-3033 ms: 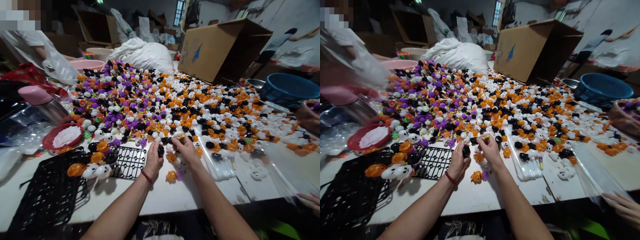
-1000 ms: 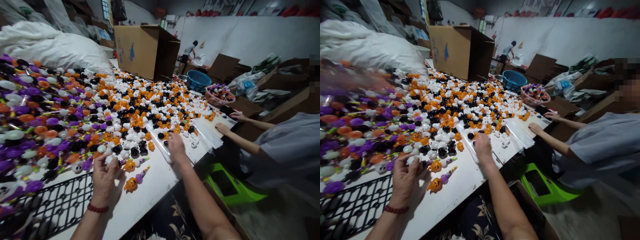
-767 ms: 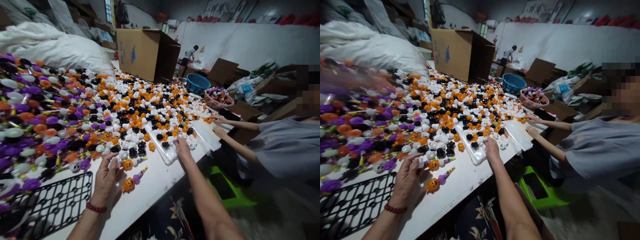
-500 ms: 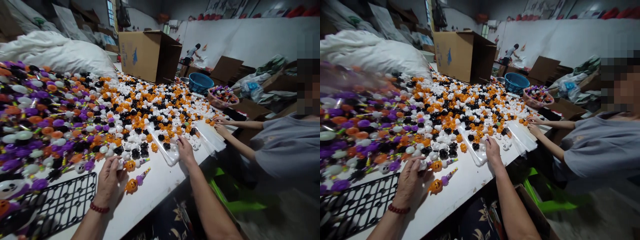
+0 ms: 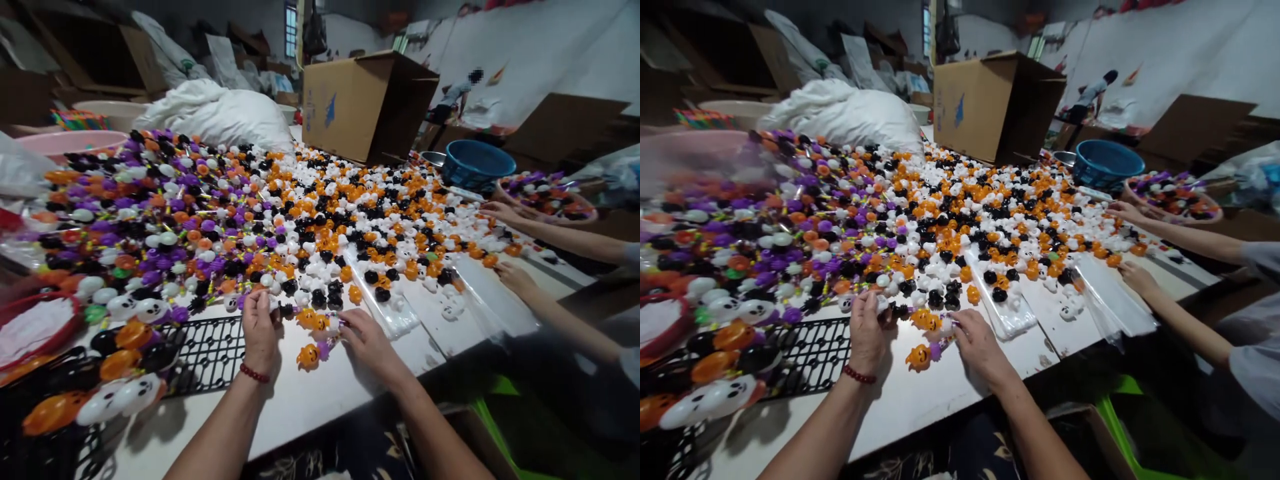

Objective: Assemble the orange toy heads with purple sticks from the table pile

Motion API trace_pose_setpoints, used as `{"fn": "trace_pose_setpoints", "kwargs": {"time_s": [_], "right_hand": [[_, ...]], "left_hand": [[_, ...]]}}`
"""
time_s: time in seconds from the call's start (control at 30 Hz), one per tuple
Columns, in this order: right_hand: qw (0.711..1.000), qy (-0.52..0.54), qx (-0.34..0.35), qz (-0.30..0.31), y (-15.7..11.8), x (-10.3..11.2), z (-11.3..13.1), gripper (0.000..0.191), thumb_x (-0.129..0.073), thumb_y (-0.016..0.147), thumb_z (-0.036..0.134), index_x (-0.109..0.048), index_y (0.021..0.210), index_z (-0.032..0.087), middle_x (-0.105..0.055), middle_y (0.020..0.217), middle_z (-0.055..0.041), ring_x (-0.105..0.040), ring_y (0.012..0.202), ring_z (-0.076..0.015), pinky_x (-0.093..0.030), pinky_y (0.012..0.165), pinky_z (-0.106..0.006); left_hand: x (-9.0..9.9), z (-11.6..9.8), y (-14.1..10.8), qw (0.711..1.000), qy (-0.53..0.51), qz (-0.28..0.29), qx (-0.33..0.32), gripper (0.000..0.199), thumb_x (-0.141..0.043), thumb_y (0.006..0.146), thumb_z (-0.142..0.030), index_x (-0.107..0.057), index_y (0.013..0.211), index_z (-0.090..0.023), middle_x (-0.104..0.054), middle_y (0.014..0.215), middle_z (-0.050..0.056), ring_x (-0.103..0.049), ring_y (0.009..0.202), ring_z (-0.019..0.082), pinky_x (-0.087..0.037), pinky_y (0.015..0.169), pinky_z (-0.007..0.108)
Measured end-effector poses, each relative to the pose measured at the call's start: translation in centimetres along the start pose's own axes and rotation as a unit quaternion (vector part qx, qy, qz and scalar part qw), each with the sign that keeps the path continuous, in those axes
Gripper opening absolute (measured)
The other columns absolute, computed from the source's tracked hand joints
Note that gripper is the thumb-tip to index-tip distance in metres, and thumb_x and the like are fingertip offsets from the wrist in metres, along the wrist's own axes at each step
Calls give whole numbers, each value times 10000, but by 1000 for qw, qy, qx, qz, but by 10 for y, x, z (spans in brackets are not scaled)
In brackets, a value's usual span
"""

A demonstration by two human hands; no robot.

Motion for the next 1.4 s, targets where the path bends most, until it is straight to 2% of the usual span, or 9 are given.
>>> {"fn": "trace_pose_setpoints", "kwargs": {"time_s": [0.1, 0.2, 0.4, 0.57, 0.7, 0.83, 1.0, 1.23, 1.4], "right_hand": [[994, -79, 55, -55, 13, 0, 3, 398, -449, 878, 143, -642, 1226, 157, -594, 1223, -120, -524, 1179, -236, -432, 1054, -426], [987, -111, 101, -62, 38, -3, 16, 353, -449, 912, 151, -654, 1199, 171, -614, 1197, -108, -535, 1143, -237, -440, 1041, -430], [971, -184, 146, 42, 100, -39, 44, 286, -491, 922, 135, -700, 1110, 192, -660, 1105, -90, -544, 1019, -235, -467, 910, -364], [915, -359, 104, 149, 153, -80, 40, 255, -558, 840, 79, -750, 963, 192, -688, 999, -111, -545, 981, -271, -404, 816, -354], [904, -358, 119, 201, 176, -105, 41, 180, -618, 863, 201, -761, 969, 230, -670, 1081, -95, -543, 1026, -286, -396, 831, -360], [908, -338, 153, 193, 172, -109, 49, 157, -579, 883, 158, -711, 968, 153, -644, 1074, -110, -564, 979, -241, -417, 831, -318], [959, -216, 144, 115, 141, -80, 55, 126, -499, 928, 142, -619, 966, 139, -626, 947, -83, -559, 821, -183, -430, 744, -279], [982, 17, 173, 80, 86, -48, 69, 313, -442, 974, 175, -614, 1236, 173, -656, 1084, -82, -608, 977, -169, -468, 874, -297], [987, 45, 132, 73, 69, -35, 75, 254, -534, 976, 277, -693, 1149, 178, -657, 966, -61, -612, 905, -160, -476, 821, -288]], "left_hand": [[0, 1, -1, 1000, -8, -7, 2, 358, -676, 828, -522, -525, 970, -230, -488, 678, -53, -449, 499, 81, -357, 433, 158], [5, 2, 0, 999, 17, -30, 6, 362, -632, 852, -562, -537, 944, -225, -465, 633, -54, -429, 489, 90, -354, 438, 171], [19, 3, 8, 995, 58, -71, -31, 437, -541, 887, -629, -573, 934, -196, -523, 750, -6, -465, 601, 114, -403, 508, 206], [18, 5, 7, 997, 49, -59, -29, 406, -552, 889, -609, -526, 875, -204, -504, 720, -18, -440, 568, 114, -398, 513, 223], [17, 3, 4, 995, 73, -50, -47, 416, -527, 895, -616, -552, 868, -201, -550, 777, 10, -501, 635, 143, -433, 554, 249], [20, 3, 4, 993, 96, -50, -46, 455, -458, 922, -632, -588, 906, -196, -604, 856, 48, -551, 705, 171, -454, 585, 269], [21, 5, 5, 994, 89, -53, -41, 498, -453, 915, -661, -597, 986, -189, -626, 915, 71, -578, 733, 179, -469, 595, 268], [16, 7, 5, 998, 32, -49, -9, 514, -470, 903, -681, -562, 869, -177, -565, 733, 23, -486, 564, 118, -422, 501, 221], [13, 7, 6, 999, 12, -42, 21, 535, -491, 884, -689, -584, 821, -166, -516, 648, 4, -415, 480, 94, -359, 423, 202]]}}
Point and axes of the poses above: each hand's wrist, its own y-axis towards the middle knuckle, its own x-axis out of the back of the hand, z = x × y, the point moved 5 cm from there along y, towards the middle knuckle
